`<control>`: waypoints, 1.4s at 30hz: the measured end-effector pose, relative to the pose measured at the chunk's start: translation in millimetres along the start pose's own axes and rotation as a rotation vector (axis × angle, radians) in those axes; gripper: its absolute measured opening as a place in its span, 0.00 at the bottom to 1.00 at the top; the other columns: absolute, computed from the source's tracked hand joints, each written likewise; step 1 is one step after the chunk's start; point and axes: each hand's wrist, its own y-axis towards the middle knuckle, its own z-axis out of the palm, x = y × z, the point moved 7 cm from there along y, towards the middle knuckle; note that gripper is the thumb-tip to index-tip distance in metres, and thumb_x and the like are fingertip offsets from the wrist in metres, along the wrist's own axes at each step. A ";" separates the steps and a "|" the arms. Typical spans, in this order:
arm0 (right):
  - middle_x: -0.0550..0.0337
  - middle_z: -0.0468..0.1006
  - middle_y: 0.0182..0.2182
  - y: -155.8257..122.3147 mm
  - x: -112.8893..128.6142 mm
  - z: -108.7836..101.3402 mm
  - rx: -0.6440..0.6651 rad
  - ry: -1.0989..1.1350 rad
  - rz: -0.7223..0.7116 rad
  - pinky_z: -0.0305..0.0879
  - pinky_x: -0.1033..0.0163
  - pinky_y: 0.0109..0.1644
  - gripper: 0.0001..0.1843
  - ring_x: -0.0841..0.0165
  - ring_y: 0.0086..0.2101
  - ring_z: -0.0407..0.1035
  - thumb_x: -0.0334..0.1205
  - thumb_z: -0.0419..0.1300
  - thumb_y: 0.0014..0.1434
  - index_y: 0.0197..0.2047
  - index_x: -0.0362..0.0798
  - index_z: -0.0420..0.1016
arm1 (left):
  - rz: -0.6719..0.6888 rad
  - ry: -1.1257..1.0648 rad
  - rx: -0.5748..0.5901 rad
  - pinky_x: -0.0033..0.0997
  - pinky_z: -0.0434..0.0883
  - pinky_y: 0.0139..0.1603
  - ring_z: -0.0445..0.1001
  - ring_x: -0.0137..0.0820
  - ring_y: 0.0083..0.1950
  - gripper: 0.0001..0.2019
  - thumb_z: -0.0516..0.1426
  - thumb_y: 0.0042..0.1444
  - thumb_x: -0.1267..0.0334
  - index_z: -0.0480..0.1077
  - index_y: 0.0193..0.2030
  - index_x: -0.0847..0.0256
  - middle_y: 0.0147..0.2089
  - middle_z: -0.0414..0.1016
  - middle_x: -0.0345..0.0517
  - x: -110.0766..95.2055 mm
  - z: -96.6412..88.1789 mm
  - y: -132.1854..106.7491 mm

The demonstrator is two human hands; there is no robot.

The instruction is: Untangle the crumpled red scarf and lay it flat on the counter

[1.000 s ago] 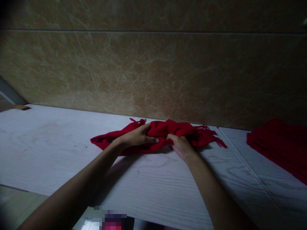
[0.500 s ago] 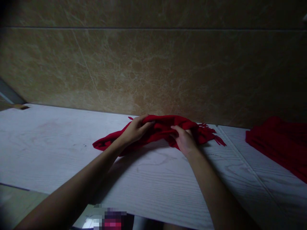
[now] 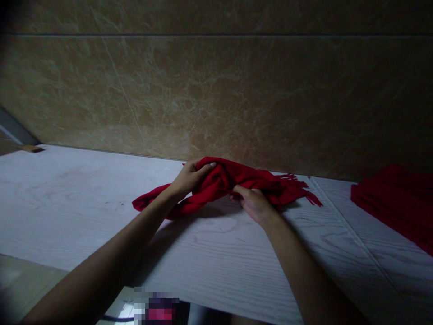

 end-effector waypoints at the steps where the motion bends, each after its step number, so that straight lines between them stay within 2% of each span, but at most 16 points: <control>1: 0.63 0.77 0.19 1.9 4.2 -2.8 -0.015 0.026 0.001 0.72 0.62 0.31 0.07 0.68 0.24 0.71 0.32 0.70 0.39 0.22 0.49 0.76 | -0.063 -0.018 0.028 0.26 0.69 0.35 0.75 0.29 0.35 0.18 0.60 0.60 0.50 0.78 0.43 0.64 0.37 0.81 0.44 2.7 -0.1 -1.4; 4: 0.64 0.79 0.24 5.0 19.5 -5.9 -0.024 0.143 -0.016 0.75 0.61 0.37 0.07 0.66 0.29 0.74 0.31 0.64 0.38 0.25 0.51 0.75 | -0.271 0.028 0.190 0.26 0.66 0.30 0.73 0.29 0.31 0.23 0.66 0.53 0.45 0.77 0.46 0.63 0.36 0.80 0.44 10.3 5.3 -10.9; 6: 0.63 0.81 0.27 4.3 28.8 -5.3 -0.031 0.224 -0.039 0.77 0.57 0.40 0.10 0.63 0.32 0.76 0.31 0.61 0.37 0.27 0.52 0.76 | -0.368 0.124 0.302 0.26 0.64 0.28 0.72 0.28 0.30 0.26 0.70 0.47 0.45 0.77 0.45 0.63 0.34 0.79 0.43 15.1 9.6 -18.3; 8: 0.63 0.82 0.29 1.5 35.9 -4.7 -0.060 0.281 -0.070 0.78 0.54 0.43 0.13 0.61 0.34 0.77 0.31 0.60 0.37 0.29 0.52 0.76 | -0.394 0.197 0.381 0.27 0.63 0.27 0.70 0.27 0.28 0.25 0.72 0.43 0.47 0.77 0.42 0.62 0.32 0.77 0.40 18.8 13.2 -22.1; 10: 0.64 0.83 0.29 -2.0 41.2 -4.9 -0.098 0.338 -0.098 0.78 0.54 0.44 0.13 0.61 0.35 0.78 0.31 0.59 0.38 0.30 0.53 0.76 | -0.356 0.215 0.417 0.26 0.60 0.26 0.66 0.25 0.26 0.20 0.71 0.44 0.48 0.75 0.35 0.62 0.28 0.72 0.37 20.6 16.4 -21.4; 14: 0.66 0.83 0.30 -6.0 48.1 -8.3 -0.138 0.426 -0.132 0.78 0.59 0.39 0.11 0.64 0.35 0.78 0.32 0.60 0.43 0.31 0.54 0.75 | -0.301 0.142 0.346 0.26 0.54 0.24 0.58 0.22 0.24 0.20 0.65 0.52 0.44 0.71 0.29 0.62 0.24 0.65 0.33 24.9 14.5 -13.4; 18: 0.67 0.84 0.32 -5.7 48.9 -9.0 -0.135 0.390 -0.151 0.74 0.64 0.31 0.06 0.67 0.33 0.77 0.37 0.64 0.50 0.35 0.54 0.77 | -0.294 0.078 0.270 0.24 0.56 0.25 0.60 0.22 0.23 0.19 0.62 0.56 0.46 0.72 0.31 0.62 0.24 0.67 0.34 28.1 11.7 -9.3; 23: 0.61 0.86 0.42 -8.6 29.9 19.1 0.074 0.182 -0.041 0.76 0.58 0.41 0.21 0.59 0.45 0.78 0.54 0.70 0.52 0.47 0.54 0.80 | -0.296 -0.009 0.318 0.27 0.69 0.33 0.74 0.28 0.31 0.16 0.59 0.62 0.49 0.73 0.40 0.63 0.32 0.78 0.44 27.5 22.0 -13.0; 25: 0.59 0.86 0.43 -11.2 20.1 27.5 0.136 0.111 0.004 0.74 0.59 0.41 0.24 0.59 0.47 0.78 0.58 0.70 0.52 0.48 0.54 0.80 | -0.277 -0.019 0.311 0.28 0.70 0.35 0.75 0.27 0.31 0.15 0.58 0.63 0.51 0.74 0.42 0.63 0.33 0.79 0.44 25.4 23.7 -12.8; 27: 0.58 0.86 0.42 -12.4 13.6 28.8 0.146 0.057 0.027 0.72 0.62 0.36 0.25 0.60 0.45 0.78 0.60 0.69 0.52 0.46 0.53 0.81 | -0.242 0.012 0.276 0.26 0.69 0.35 0.73 0.26 0.31 0.13 0.57 0.64 0.55 0.75 0.43 0.64 0.34 0.79 0.43 22.2 22.3 -10.8; 29: 0.58 0.87 0.38 -12.2 11.9 23.8 0.098 0.016 0.027 0.70 0.63 0.31 0.22 0.61 0.41 0.79 0.58 0.71 0.51 0.43 0.52 0.82 | -0.218 0.044 0.257 0.25 0.69 0.36 0.73 0.25 0.33 0.12 0.57 0.64 0.58 0.76 0.44 0.64 0.36 0.79 0.43 19.9 21.3 -9.2; 32: 0.57 0.86 0.32 -11.5 13.7 14.5 -0.001 -0.030 0.029 0.70 0.63 0.28 0.18 0.63 0.31 0.78 0.47 0.76 0.45 0.37 0.49 0.82 | -0.200 0.055 0.246 0.26 0.69 0.36 0.73 0.26 0.33 0.13 0.56 0.64 0.58 0.77 0.47 0.65 0.36 0.80 0.43 19.2 21.0 -7.4; 36: 0.58 0.82 0.24 -10.6 18.8 8.6 -0.079 -0.049 0.016 0.70 0.63 0.26 0.13 0.66 0.23 0.74 0.38 0.76 0.39 0.28 0.47 0.79 | -0.095 0.056 0.133 0.25 0.67 0.35 0.70 0.25 0.31 0.13 0.58 0.62 0.57 0.78 0.46 0.63 0.34 0.78 0.39 16.0 11.8 -2.7; 39: 0.62 0.81 0.24 -8.3 29.0 3.4 -0.115 0.008 -0.079 0.71 0.64 0.26 0.12 0.67 0.24 0.74 0.35 0.75 0.39 0.28 0.49 0.78 | -0.057 0.082 0.079 0.24 0.65 0.32 0.68 0.24 0.29 0.11 0.60 0.61 0.57 0.77 0.41 0.63 0.31 0.76 0.36 15.6 4.7 -0.5; 42: 0.65 0.82 0.27 -5.6 41.3 -3.8 -0.128 0.101 -0.180 0.73 0.64 0.30 0.10 0.67 0.30 0.76 0.34 0.72 0.42 0.28 0.51 0.76 | -0.101 0.057 0.078 0.23 0.62 0.27 0.66 0.23 0.25 0.12 0.62 0.59 0.55 0.76 0.38 0.63 0.27 0.73 0.35 16.6 3.6 -1.1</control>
